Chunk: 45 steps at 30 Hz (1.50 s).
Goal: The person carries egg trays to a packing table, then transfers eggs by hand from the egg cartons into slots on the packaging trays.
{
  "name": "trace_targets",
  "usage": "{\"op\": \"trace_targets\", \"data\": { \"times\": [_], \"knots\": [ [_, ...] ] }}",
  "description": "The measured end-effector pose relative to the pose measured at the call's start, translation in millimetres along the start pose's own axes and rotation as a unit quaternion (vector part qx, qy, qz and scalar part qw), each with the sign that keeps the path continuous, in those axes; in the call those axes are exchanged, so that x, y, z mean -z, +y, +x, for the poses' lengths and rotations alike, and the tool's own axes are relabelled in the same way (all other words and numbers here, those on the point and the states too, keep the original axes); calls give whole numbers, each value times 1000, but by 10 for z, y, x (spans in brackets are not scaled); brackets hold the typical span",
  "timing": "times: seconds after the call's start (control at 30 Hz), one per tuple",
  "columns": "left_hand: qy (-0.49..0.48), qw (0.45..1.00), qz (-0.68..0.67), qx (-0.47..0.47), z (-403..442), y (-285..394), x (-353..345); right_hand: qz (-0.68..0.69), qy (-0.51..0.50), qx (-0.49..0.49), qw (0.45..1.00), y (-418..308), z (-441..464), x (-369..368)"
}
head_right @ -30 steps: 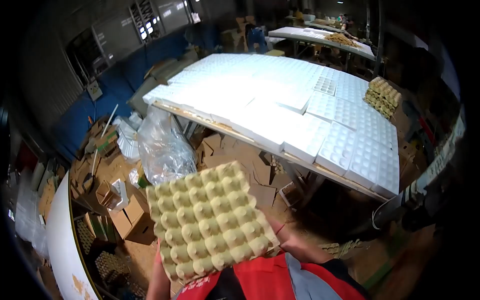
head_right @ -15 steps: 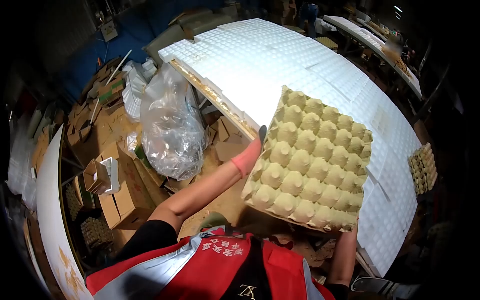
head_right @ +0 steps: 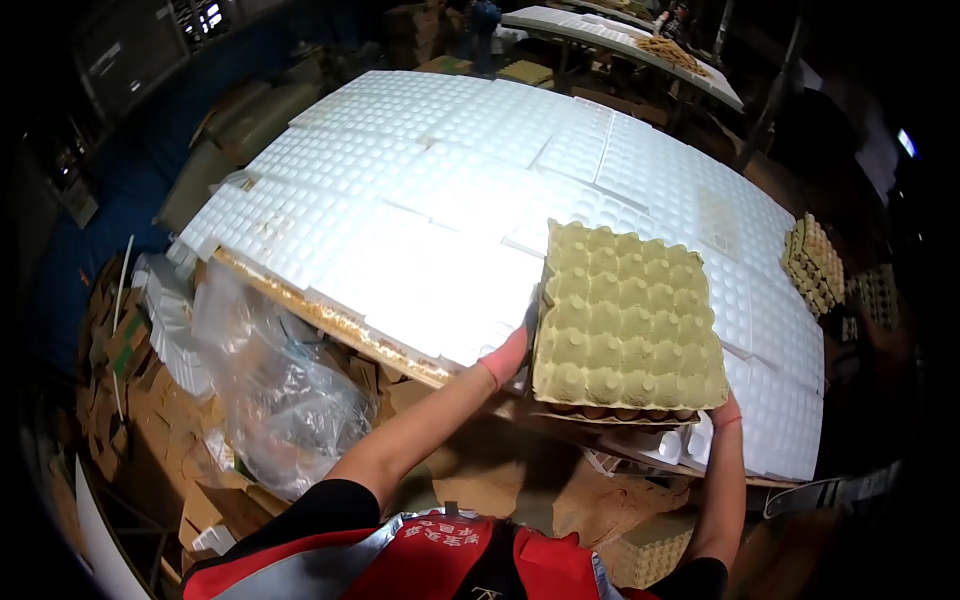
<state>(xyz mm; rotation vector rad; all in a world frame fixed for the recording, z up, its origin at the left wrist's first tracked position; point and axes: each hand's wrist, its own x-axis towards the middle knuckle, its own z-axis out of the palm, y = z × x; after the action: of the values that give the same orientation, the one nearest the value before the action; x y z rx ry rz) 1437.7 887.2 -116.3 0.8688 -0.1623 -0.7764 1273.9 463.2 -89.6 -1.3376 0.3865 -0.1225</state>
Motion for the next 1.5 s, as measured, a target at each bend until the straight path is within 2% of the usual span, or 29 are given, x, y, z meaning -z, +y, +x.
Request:
{"op": "trace_targets", "data": {
  "times": [0.03,0.07,0.1,0.13,0.17,0.2,0.23,0.33,0.4,0.47,0.53,0.6,0.67,0.7,0.77,0.8,0.87,0.97,1.0,1.07,1.13,1.17,1.27,1.33,1.37,1.4,1.43,1.47,1.5],
  "knots": [
    [46,984,168,27,-132,95,144,24,-40,-16,999,-137,-212,139],
    [102,939,326,48,-348,241,285,62,-75,-40,994,-433,-399,99],
    [68,942,327,24,-586,451,439,98,-109,-67,987,-749,-607,43],
    [36,942,334,-2,-808,667,634,-113,-54,8,992,-897,-789,-263],
    [31,876,457,-154,-924,599,1099,-361,-68,126,922,-894,-885,-383],
    [122,870,455,-148,-1173,767,1311,-253,2,74,965,-879,-921,-581],
    [186,859,460,-127,-1362,1026,1593,-190,13,-36,981,-942,-844,-728],
    [347,822,436,-116,-1699,1416,2707,-313,69,-126,939,-1092,-772,-975],
    [419,697,550,-190,-1959,1640,3382,-365,76,-101,922,-1290,-893,-1155],
    [489,688,513,-157,-2367,2000,3672,-225,63,120,965,-1176,-968,-346],
    [517,674,496,-177,-2773,2176,4070,-385,96,176,901,-1603,-1109,-393],
    [581,645,474,-150,-3202,2266,4424,-293,66,230,926,-1959,-1058,-778],
    [624,589,509,-72,-3559,2551,4543,-262,154,266,915,-1984,-967,-1643],
    [647,546,529,-60,-3667,2690,4654,-257,206,303,894,-1908,-791,-1981],
    [684,485,544,-22,-3884,2985,4862,-419,263,475,728,-1855,-632,-3071],
    [698,468,542,4,-3981,3161,4972,-556,256,581,537,-1814,-685,-3762],
    [732,485,479,1,-4151,3475,5372,-604,276,561,494,-1712,-693,-4633],
    [775,444,445,66,-4188,3977,5785,-654,226,537,483,-1548,-586,-5289],
    [763,429,475,89,-4144,4154,5875,-666,215,512,498,-1539,-628,-5558],
    [733,395,537,136,-4085,4541,5995,-637,226,571,466,-1580,-541,-5812],
    [698,340,615,137,-4023,4813,6598,-617,241,588,464,-1649,-302,-6145],
    [677,314,651,140,-3938,4876,6790,-646,224,600,415,-1688,-94,-6249],
    [656,335,653,180,-3665,5233,7028,-726,228,570,311,-1597,683,-6225],
    [639,350,655,201,-3527,5331,7375,-752,197,536,330,-1340,1159,-6169],
    [626,348,670,197,-3503,5258,7798,-779,160,469,385,-1134,1308,-6226],
    [616,365,687,123,-3517,5118,8289,-803,116,390,435,-889,1391,-6266],
    [618,401,667,109,-3451,5258,7942,-802,28,319,505,-641,1451,-6333],
    [603,395,691,61,-3415,5253,8097,-808,-38,257,529,-406,1446,-6417],
    [544,385,741,86,-3335,5349,7945,-799,-43,262,540,-142,1438,-6480]
  ]
}}
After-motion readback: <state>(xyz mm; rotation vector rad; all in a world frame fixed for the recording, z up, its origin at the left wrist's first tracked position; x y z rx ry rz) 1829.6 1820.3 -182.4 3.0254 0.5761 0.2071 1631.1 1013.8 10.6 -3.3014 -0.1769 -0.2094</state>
